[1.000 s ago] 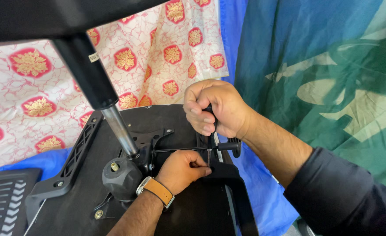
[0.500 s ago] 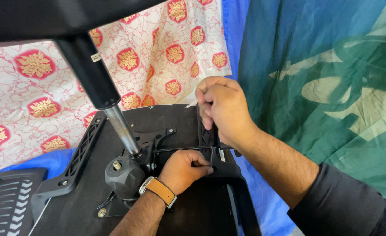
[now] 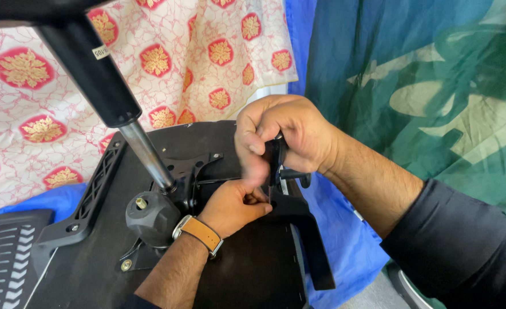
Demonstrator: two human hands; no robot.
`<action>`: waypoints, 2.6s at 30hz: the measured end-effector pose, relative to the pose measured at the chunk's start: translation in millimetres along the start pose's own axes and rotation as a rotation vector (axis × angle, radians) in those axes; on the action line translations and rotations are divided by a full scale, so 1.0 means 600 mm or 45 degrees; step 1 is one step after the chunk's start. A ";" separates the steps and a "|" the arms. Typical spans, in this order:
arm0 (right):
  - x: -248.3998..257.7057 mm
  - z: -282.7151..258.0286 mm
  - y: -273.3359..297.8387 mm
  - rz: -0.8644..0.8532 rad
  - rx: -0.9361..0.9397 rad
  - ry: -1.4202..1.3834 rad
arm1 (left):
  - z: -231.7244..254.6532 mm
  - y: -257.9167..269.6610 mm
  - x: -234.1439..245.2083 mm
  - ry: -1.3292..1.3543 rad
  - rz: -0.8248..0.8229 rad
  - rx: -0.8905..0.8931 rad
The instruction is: The person uses a screwdriver to tighten screws on the underside of an office chair, securing the footrest and base components. The person then flips the chair upright and continues to tighten additional screws on the central base mechanism.
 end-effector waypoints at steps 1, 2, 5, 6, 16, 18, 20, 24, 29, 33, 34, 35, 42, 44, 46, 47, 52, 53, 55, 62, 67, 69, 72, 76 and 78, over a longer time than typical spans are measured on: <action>0.004 0.025 0.001 0.089 -0.215 -0.242 | 0.000 0.001 0.000 0.020 -0.009 0.002; 0.001 0.021 -0.003 0.112 -0.211 -0.295 | 0.001 0.002 0.000 0.035 -0.023 0.012; -0.003 0.010 -0.012 0.215 -0.186 -0.329 | 0.003 0.001 0.004 0.031 -0.025 0.027; -0.001 0.008 -0.011 0.278 -0.159 -0.258 | 0.005 0.001 0.007 -0.009 -0.011 0.020; 0.034 -0.022 0.022 0.960 0.183 0.197 | 0.017 0.002 0.015 -0.033 0.042 -0.056; 0.035 -0.023 0.017 0.994 0.242 0.228 | 0.018 0.002 0.014 -0.044 0.032 -0.040; 0.037 -0.024 0.018 1.041 0.288 0.241 | 0.023 0.005 0.015 -0.050 0.029 -0.052; 0.038 -0.024 0.019 1.062 0.313 0.224 | 0.030 0.010 0.020 -0.088 0.042 -0.051; 0.030 -0.037 0.013 0.816 0.215 0.253 | 0.029 0.009 0.019 -0.096 0.053 -0.002; -0.003 -0.053 -0.013 0.288 0.110 0.359 | 0.022 0.009 0.017 -0.076 0.039 0.018; -0.013 -0.053 -0.015 0.157 0.086 0.383 | 0.021 0.008 0.016 -0.079 0.036 0.015; -0.010 -0.038 -0.019 0.128 -0.009 0.241 | 0.021 0.007 0.016 -0.074 0.034 0.015; -0.030 0.017 -0.030 0.068 -0.224 -0.296 | 0.024 0.005 0.017 -0.046 0.052 -0.066; -0.024 0.020 -0.040 0.185 -0.201 -0.269 | 0.021 0.005 0.018 -0.037 0.054 -0.057; -0.017 0.017 -0.040 0.327 -0.124 -0.148 | 0.019 0.005 0.015 -0.008 0.048 -0.038; -0.006 0.014 -0.039 0.447 -0.079 -0.074 | 0.020 0.005 0.014 0.009 0.053 -0.049; 0.026 -0.018 -0.007 0.886 0.183 0.146 | 0.028 0.005 0.018 -0.041 0.090 -0.106; 0.026 -0.023 0.001 0.930 0.239 0.173 | 0.026 0.006 0.017 -0.057 0.089 -0.093; 0.025 -0.029 0.014 1.018 0.357 0.225 | 0.024 0.007 0.019 -0.095 0.083 -0.070; 0.030 -0.030 0.019 1.130 0.388 0.274 | 0.036 0.013 0.021 -0.121 0.132 0.009; 0.032 -0.032 0.016 1.018 0.361 0.208 | 0.043 0.018 0.021 -0.250 0.144 0.010; 0.022 -0.024 0.005 0.820 0.234 0.075 | 0.051 0.017 0.021 -0.214 0.143 -0.054; -0.008 -0.033 -0.017 0.503 0.124 0.124 | 0.053 0.016 0.019 -0.225 0.128 -0.061; -0.044 -0.056 -0.050 0.084 0.086 0.485 | 0.046 0.017 0.019 -0.221 0.128 -0.022; -0.048 -0.042 -0.051 0.024 0.021 0.224 | 0.051 0.016 0.021 -0.222 0.130 -0.056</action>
Point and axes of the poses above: each hand's wrist, its own y-axis away from the middle knuckle, its own x-axis out of the back of the hand, z = x × y, the point moved 10 cm from there along -y, towards the middle knuckle, and after that the axes turned 12 degrees about -y, right-handed, at the moved point
